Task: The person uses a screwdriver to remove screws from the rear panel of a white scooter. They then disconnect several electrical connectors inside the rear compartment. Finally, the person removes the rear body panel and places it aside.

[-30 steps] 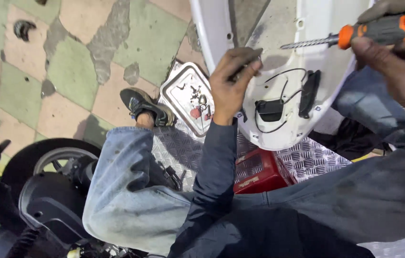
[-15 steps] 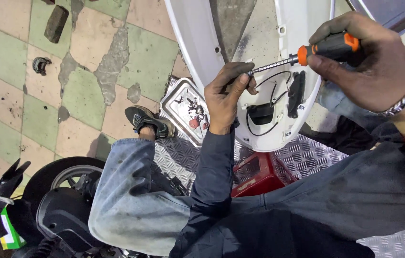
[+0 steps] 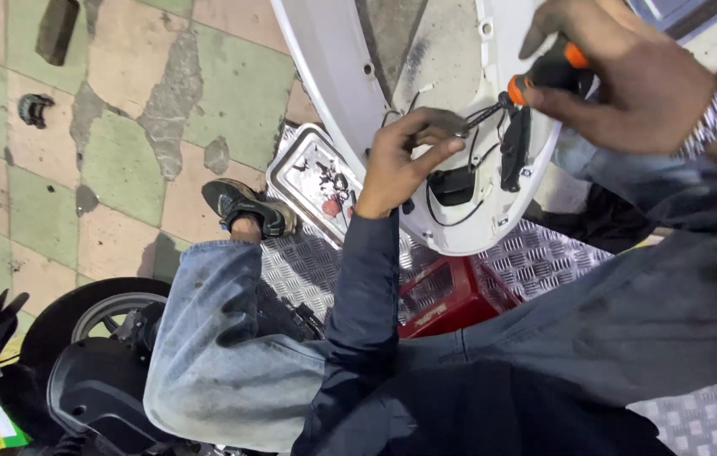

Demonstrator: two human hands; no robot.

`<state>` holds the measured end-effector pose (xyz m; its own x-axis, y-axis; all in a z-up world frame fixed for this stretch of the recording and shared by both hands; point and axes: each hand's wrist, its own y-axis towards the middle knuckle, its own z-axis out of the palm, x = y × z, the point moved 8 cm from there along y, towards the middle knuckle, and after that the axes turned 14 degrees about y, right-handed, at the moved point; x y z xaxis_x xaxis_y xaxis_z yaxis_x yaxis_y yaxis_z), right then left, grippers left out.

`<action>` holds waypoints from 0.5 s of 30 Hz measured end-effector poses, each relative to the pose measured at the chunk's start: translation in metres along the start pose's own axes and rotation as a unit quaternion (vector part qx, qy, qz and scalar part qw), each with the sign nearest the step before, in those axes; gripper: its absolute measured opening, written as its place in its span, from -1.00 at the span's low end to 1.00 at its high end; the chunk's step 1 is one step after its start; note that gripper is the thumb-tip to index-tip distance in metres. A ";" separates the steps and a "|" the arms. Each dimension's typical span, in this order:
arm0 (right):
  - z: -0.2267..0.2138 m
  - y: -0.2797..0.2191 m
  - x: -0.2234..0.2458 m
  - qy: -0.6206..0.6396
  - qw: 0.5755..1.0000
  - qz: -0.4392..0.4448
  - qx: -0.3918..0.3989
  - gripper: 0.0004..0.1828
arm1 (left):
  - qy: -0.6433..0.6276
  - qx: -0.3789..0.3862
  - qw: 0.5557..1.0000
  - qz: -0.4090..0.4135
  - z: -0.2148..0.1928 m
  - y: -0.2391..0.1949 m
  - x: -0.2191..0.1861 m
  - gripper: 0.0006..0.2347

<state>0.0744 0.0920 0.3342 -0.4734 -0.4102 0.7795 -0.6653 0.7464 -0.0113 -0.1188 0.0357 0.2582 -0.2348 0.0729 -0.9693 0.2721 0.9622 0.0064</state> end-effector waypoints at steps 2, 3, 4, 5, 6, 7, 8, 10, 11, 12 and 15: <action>0.019 0.018 -0.035 -0.042 0.998 0.031 0.042 -0.58 | 0.062 0.014 0.998 -0.014 0.019 0.007 0.027 -0.78; 0.031 0.027 -0.055 -0.085 0.992 0.058 0.080 -0.56 | 0.127 0.026 0.991 -0.023 0.029 0.011 0.041 -0.75; 0.043 0.033 -0.069 -0.085 0.991 0.060 0.083 -0.56 | 0.123 0.027 0.992 -0.025 0.046 0.013 0.065 -0.75; 0.059 0.037 -0.088 -0.093 0.984 0.095 0.120 -0.61 | 0.117 0.020 0.992 -0.051 0.061 0.015 0.094 -0.76; 0.076 0.041 -0.108 -0.100 0.974 0.129 0.157 -0.66 | 0.110 0.012 0.991 -0.079 0.077 0.016 0.123 -0.75; 0.083 0.043 -0.108 -0.100 0.973 0.131 0.162 -0.66 | 0.106 0.012 0.991 -0.082 0.090 0.019 0.135 -0.75; 0.095 0.041 -0.115 -0.107 0.958 0.176 0.200 -0.66 | 0.105 0.022 0.990 -0.092 0.104 0.020 0.148 -0.80; 0.116 0.035 -0.131 -0.113 0.937 0.223 0.244 -0.66 | 0.099 0.032 0.989 -0.108 0.125 0.020 0.168 -0.79; 0.127 0.029 -0.143 -0.099 0.928 0.238 0.268 -0.57 | 0.143 0.062 0.982 -0.110 0.137 0.020 0.174 -0.85; 0.137 0.022 -0.153 -0.086 0.919 0.253 0.291 -0.46 | 0.186 0.092 0.972 -0.110 0.149 0.020 0.180 -0.92; 0.153 -0.003 -0.186 -0.093 0.883 0.305 0.345 -0.59 | 0.197 0.164 0.951 -0.172 0.173 0.011 0.200 -0.88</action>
